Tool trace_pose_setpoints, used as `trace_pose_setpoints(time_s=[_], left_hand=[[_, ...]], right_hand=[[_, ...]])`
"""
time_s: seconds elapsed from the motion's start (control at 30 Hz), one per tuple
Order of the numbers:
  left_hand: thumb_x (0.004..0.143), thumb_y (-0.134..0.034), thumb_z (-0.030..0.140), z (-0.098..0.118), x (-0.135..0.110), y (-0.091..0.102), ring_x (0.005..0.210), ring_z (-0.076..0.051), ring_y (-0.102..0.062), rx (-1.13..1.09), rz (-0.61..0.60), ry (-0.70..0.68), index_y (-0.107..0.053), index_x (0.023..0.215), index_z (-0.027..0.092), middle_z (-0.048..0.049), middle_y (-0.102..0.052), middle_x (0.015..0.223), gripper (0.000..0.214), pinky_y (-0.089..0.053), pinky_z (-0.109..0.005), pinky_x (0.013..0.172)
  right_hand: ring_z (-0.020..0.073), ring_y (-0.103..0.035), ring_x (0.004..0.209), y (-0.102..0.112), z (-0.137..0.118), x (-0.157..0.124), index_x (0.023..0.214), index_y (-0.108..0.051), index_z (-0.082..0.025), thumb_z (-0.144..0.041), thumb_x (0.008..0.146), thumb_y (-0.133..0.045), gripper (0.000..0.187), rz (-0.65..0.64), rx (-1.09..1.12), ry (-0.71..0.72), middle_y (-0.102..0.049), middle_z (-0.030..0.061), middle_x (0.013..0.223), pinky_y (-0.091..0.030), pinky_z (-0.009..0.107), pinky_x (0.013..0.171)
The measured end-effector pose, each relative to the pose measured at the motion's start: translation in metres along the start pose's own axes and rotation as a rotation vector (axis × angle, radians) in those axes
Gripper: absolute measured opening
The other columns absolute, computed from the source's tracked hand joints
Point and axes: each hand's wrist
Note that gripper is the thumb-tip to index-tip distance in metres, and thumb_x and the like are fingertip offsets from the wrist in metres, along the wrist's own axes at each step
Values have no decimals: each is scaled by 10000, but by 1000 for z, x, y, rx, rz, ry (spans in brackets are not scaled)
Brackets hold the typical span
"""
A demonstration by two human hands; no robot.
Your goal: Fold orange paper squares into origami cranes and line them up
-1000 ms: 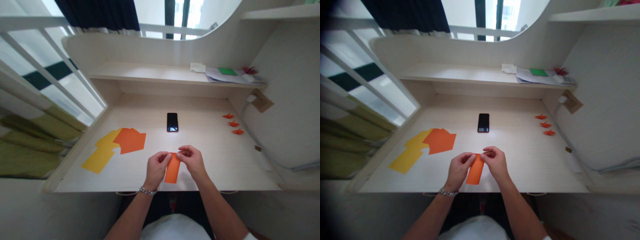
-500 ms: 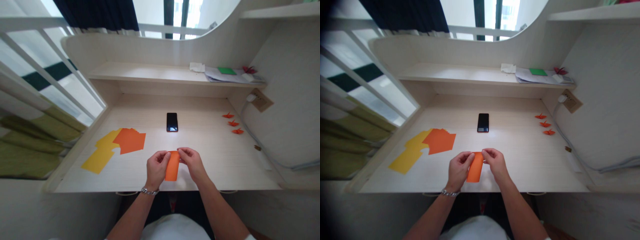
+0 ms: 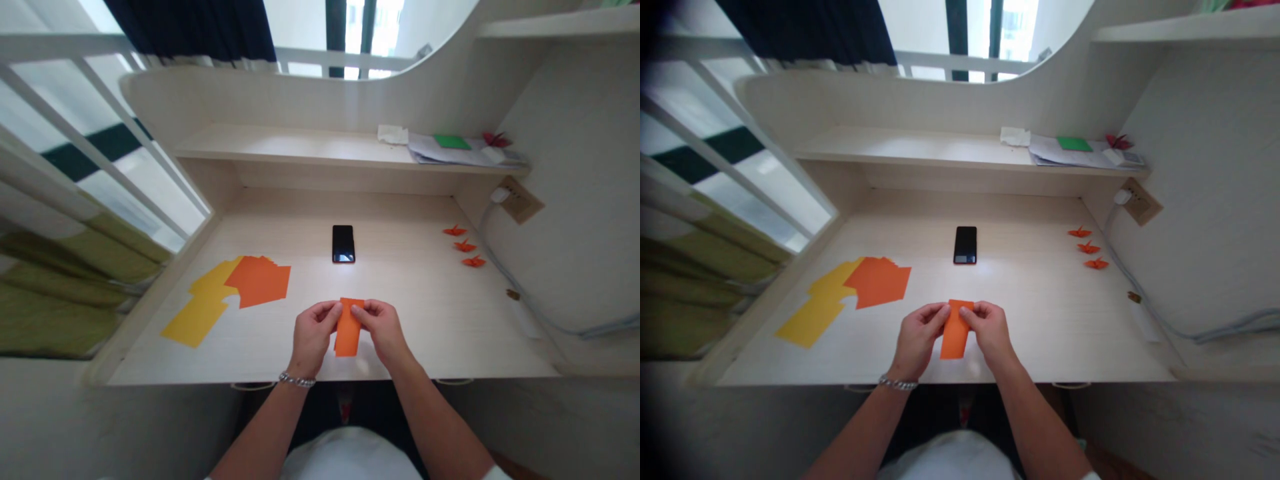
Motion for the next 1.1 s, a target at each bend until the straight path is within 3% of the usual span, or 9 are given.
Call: trace_pose_setpoints(time_s=[0.13,0.4,0.63,0.83,1.1], left_hand=[[742,-686,365,3,-6,3,716,-187,-653,-46,-109,81,-707,910,102,-97,-714,814,312,-534,-304,682],[728,-702,327,9,-11,8,665,-163,-631,77,-142,59,-725,865,110,-86,-715,773,259,-525,-269,639],[749,-667,358,9,-8,11,714,-206,-669,220,-131,8,-725,843,122,-90,-730,796,260,-540,-295,652],[738,-670,355,5,-5,11,711,-191,-665,344,-12,-132,-729,810,144,-73,-734,798,230,-520,-264,639],[768,-651,392,6,-7,12,675,-174,-658,0,-162,140,-719,902,104,-98,-724,782,325,-536,-299,660]], right_hand=[[155,-620,629,1,-3,2,719,-680,-130,-336,657,-767,232,64,64,-3,-690,39,699,-520,307,647],[141,-598,600,0,-3,4,691,-682,-131,-342,639,-774,236,80,50,10,-677,30,669,-511,290,612],[173,-630,640,-1,-4,4,724,-698,-134,-364,646,-763,252,70,16,11,-700,49,710,-530,326,656],[197,-651,695,-4,4,2,813,-697,-134,-349,633,-777,291,32,-6,-3,-718,71,790,-533,340,681],[198,-646,678,-2,7,4,819,-702,-120,-300,628,-778,273,8,22,-31,-718,73,781,-524,364,694]])
Point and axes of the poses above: each hand's wrist, its own x-axis towards the middle knuckle, its own y-axis out of the back of the hand, z = x × y
